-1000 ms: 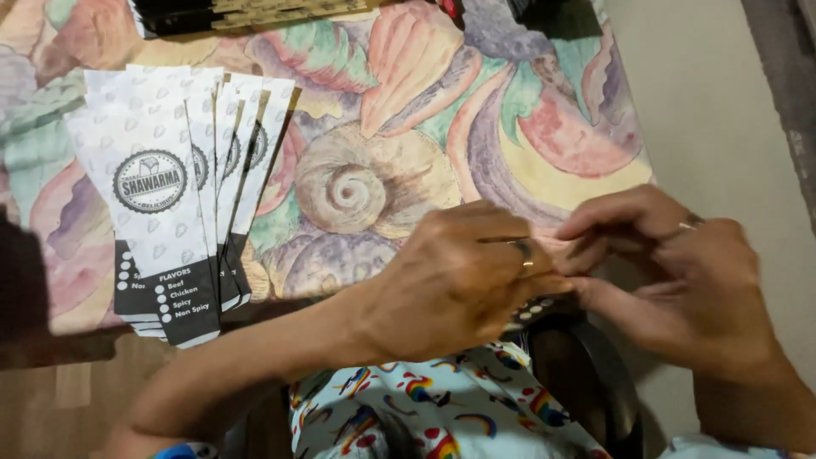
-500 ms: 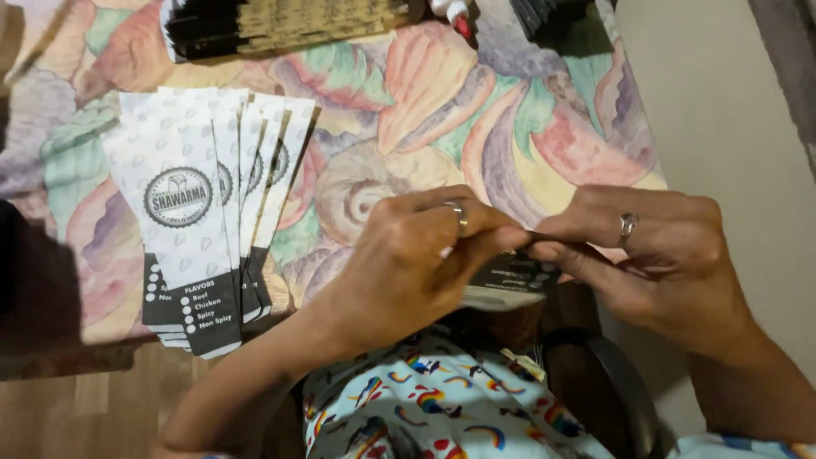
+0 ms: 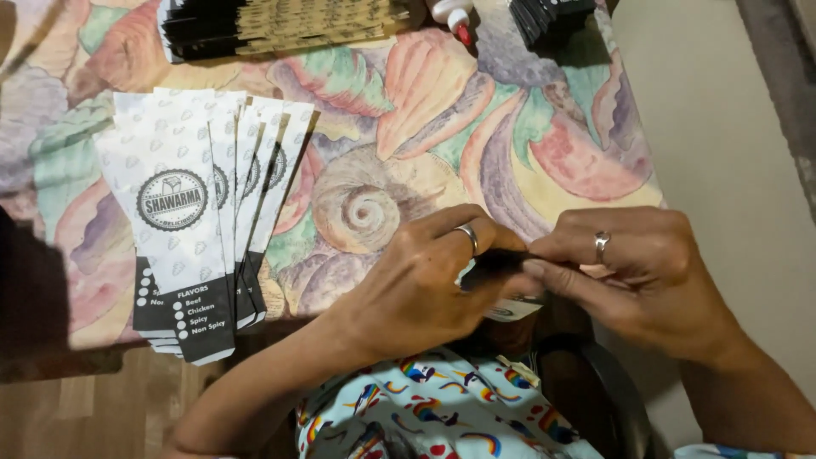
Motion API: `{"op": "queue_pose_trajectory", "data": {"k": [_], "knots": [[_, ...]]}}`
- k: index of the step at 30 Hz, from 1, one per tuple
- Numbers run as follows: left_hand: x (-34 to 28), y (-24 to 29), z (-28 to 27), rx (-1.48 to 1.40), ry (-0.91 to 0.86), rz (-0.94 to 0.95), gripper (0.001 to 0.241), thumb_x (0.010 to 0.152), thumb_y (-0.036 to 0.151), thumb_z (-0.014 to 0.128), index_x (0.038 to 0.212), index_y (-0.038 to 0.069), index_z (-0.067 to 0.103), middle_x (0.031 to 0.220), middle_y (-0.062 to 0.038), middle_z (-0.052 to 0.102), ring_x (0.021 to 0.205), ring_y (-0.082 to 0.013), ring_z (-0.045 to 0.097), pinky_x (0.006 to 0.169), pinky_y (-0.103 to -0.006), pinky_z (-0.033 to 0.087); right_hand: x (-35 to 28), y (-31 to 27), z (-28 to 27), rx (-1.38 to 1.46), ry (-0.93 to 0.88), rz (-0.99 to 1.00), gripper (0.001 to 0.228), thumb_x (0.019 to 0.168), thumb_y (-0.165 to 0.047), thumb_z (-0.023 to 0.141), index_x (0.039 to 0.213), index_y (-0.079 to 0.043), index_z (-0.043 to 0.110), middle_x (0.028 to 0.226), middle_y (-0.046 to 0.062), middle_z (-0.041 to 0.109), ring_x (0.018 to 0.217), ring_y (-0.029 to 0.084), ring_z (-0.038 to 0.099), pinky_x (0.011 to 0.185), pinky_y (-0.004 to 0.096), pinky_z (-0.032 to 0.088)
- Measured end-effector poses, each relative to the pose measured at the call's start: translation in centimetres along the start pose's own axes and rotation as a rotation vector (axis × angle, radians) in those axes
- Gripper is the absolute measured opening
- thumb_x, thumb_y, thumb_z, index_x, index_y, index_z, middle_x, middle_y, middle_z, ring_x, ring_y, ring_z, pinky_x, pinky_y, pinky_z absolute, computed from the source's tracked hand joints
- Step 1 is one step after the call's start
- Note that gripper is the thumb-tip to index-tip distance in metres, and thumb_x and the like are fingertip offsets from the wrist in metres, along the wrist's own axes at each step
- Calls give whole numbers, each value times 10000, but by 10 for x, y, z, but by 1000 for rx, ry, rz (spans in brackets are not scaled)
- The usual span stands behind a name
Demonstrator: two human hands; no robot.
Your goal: Assembling paper shawarma packaging by applying glue to the edges of a stack and folding them individually.
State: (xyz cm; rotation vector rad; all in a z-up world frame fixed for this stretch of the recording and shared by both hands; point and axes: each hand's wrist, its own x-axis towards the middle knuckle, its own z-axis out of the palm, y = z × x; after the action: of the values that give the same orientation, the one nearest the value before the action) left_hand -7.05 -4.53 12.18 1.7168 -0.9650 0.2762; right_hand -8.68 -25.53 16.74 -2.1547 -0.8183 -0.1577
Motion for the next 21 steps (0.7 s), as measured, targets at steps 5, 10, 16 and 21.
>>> {"op": "queue_pose_trajectory", "data": {"k": [5,10,16,21], "knots": [[-3,-6,0,-35,49,94,74,1012,8,617,990,-61,602,897,-169,676,797,-314,681,735,-389,570,-2,8,2,35,-23,-8,80,835,-12,755,907,18,739,658,59,662,507,136,545,492,264,412],[-14,-11,-11,-5,80,95,57,981,-6,672,947,-32,636,832,-142,694,650,-245,664,595,-360,573,-14,16,-6,65,-12,59,116,770,-12,810,881,-16,775,763,46,770,581,113,664,531,231,516],[-5,-6,-2,113,118,198,89,979,-66,645,939,-46,568,859,-148,669,728,-303,642,609,-421,537,-6,11,-14,-155,-36,94,243,885,-115,698,1115,-53,747,1045,53,802,929,172,769,842,301,570],[9,13,-11,-26,157,-98,145,875,179,795,878,40,751,772,-63,762,620,-135,707,584,-264,587,7,-7,-11,-51,10,100,125,901,-171,674,827,-91,736,681,2,695,534,83,634,362,174,632]]}}
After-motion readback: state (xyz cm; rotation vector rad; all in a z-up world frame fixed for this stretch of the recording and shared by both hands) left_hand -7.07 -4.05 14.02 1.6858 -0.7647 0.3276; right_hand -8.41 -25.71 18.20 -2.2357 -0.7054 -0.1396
